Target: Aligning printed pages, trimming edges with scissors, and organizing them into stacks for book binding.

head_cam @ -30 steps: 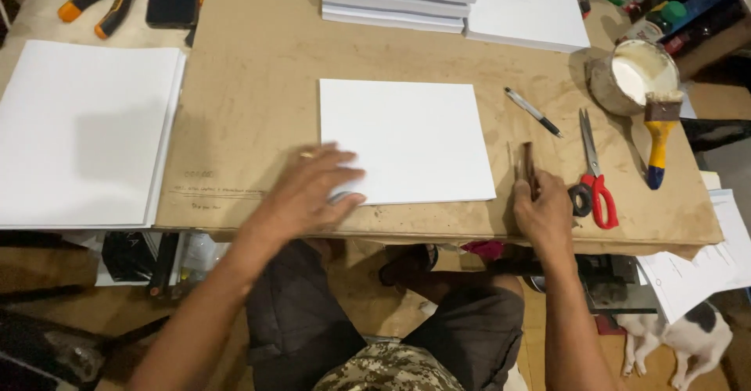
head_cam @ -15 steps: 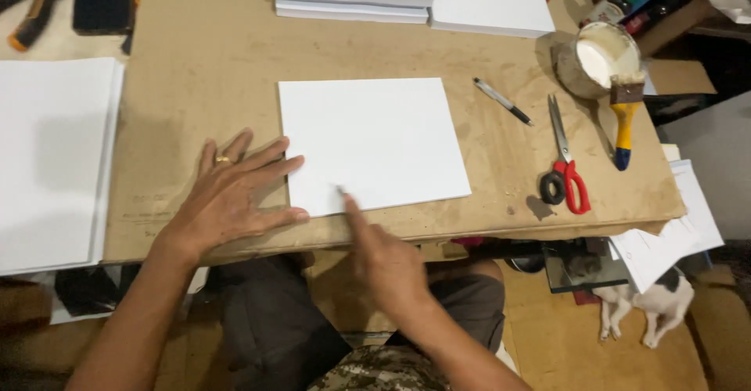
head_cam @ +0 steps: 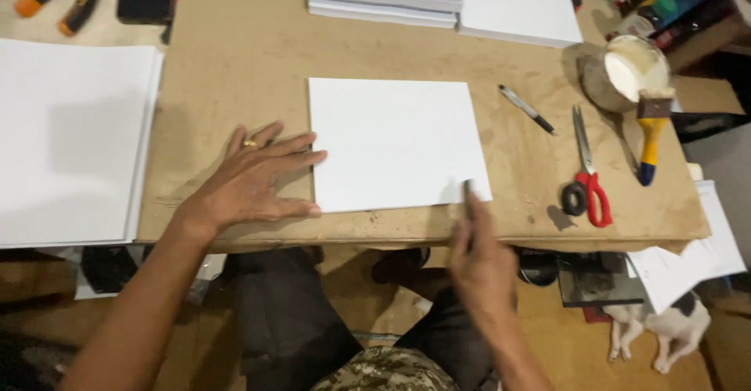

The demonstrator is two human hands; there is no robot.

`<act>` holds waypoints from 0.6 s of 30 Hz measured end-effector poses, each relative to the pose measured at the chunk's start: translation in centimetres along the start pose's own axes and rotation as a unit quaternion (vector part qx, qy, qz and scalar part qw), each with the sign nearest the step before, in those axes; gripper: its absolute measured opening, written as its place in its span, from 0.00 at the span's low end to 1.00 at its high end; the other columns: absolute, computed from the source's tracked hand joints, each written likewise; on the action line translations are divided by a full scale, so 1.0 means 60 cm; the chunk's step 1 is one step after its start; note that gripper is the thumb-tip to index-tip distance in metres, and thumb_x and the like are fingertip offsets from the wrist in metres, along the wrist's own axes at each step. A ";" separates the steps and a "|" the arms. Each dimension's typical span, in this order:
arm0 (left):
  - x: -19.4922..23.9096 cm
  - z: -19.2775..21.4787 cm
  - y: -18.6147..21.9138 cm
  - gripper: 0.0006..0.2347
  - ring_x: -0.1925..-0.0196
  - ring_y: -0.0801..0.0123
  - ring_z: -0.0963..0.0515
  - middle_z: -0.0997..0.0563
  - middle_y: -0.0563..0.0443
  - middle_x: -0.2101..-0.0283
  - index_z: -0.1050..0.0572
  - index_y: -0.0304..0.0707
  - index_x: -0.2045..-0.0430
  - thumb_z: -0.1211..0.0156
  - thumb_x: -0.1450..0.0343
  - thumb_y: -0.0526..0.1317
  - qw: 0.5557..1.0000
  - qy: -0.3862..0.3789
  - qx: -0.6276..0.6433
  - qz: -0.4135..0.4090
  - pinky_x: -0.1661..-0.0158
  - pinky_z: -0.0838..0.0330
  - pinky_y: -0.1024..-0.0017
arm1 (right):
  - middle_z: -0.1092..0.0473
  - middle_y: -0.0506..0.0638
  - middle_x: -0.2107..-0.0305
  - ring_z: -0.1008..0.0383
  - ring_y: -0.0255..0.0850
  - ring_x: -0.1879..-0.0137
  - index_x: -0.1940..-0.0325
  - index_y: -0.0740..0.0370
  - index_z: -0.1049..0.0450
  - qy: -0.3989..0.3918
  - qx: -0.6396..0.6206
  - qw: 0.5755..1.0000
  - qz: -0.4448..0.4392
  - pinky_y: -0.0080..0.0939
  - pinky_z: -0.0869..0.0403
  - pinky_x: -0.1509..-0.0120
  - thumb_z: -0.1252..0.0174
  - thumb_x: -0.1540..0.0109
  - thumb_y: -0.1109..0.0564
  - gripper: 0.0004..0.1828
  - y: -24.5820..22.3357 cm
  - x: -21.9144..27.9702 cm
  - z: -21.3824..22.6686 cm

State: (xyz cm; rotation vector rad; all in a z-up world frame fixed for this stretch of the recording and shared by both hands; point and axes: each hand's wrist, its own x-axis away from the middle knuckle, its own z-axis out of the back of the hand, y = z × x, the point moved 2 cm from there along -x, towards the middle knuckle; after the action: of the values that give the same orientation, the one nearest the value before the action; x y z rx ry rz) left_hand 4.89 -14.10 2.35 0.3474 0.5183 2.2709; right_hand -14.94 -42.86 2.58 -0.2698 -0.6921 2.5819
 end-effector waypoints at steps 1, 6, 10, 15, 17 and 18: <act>0.002 0.002 0.000 0.37 0.21 0.49 0.55 0.44 0.64 0.24 0.36 0.71 0.32 0.41 0.39 0.69 1.000 0.001 -0.003 0.006 0.31 0.71 0.37 | 0.39 0.41 0.89 0.44 0.34 0.88 0.21 0.45 0.47 -0.003 -0.004 1.000 0.004 0.34 0.34 0.89 0.53 0.30 0.53 0.32 -0.020 0.008 -0.035; 0.007 0.003 0.004 0.35 0.21 0.48 0.54 0.40 0.62 0.25 0.33 0.70 0.35 0.35 0.40 0.65 0.998 0.025 0.053 -0.002 0.31 0.73 0.39 | 0.38 0.42 0.83 0.39 0.37 0.85 0.18 0.51 0.68 -0.202 -0.022 0.958 0.204 0.36 0.33 0.85 0.53 0.28 0.61 0.40 -0.167 0.067 -0.152; 0.008 0.003 0.003 0.34 0.21 0.50 0.53 0.41 0.63 0.25 0.33 0.70 0.34 0.38 0.38 0.66 0.999 0.018 0.037 -0.004 0.31 0.73 0.39 | 0.34 0.48 0.82 0.39 0.46 0.83 0.20 0.54 0.57 -0.131 0.022 0.960 0.247 0.51 0.39 0.81 0.53 0.30 0.55 0.35 -0.159 0.060 -0.153; 0.003 0.005 0.004 0.36 0.20 0.53 0.59 0.46 0.64 0.23 0.37 0.72 0.32 0.37 0.38 0.65 0.999 -0.019 0.048 0.018 0.31 0.78 0.38 | 0.41 0.35 0.89 0.52 0.30 0.88 0.20 0.41 0.50 -0.016 0.074 0.981 0.178 0.33 0.49 0.88 0.51 0.28 0.54 0.32 -0.050 0.021 -0.085; 0.005 0.008 0.007 0.36 0.22 0.46 0.52 0.40 0.63 0.25 0.32 0.71 0.35 0.33 0.41 0.65 0.999 -0.009 0.027 0.020 0.32 0.69 0.31 | 0.34 0.52 0.87 0.37 0.48 0.81 0.25 0.43 0.41 0.041 0.109 0.987 0.114 0.48 0.38 0.79 0.50 0.31 0.53 0.28 -0.015 -0.001 -0.039; 0.005 0.013 0.009 0.36 0.24 0.39 0.44 0.34 0.63 0.27 0.28 0.70 0.38 0.28 0.43 0.66 1.000 0.005 0.004 0.030 0.32 0.61 0.23 | 0.27 0.69 0.85 0.21 0.67 0.75 0.29 0.45 0.32 0.096 0.137 0.984 0.056 0.63 0.27 0.71 0.49 0.33 0.52 0.26 0.003 -0.013 -0.014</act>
State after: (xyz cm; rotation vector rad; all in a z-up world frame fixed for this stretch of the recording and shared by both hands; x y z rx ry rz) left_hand 4.66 -13.99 3.31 0.3605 0.5288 2.3291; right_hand -14.09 -43.01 1.79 -0.4703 -0.2556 2.6715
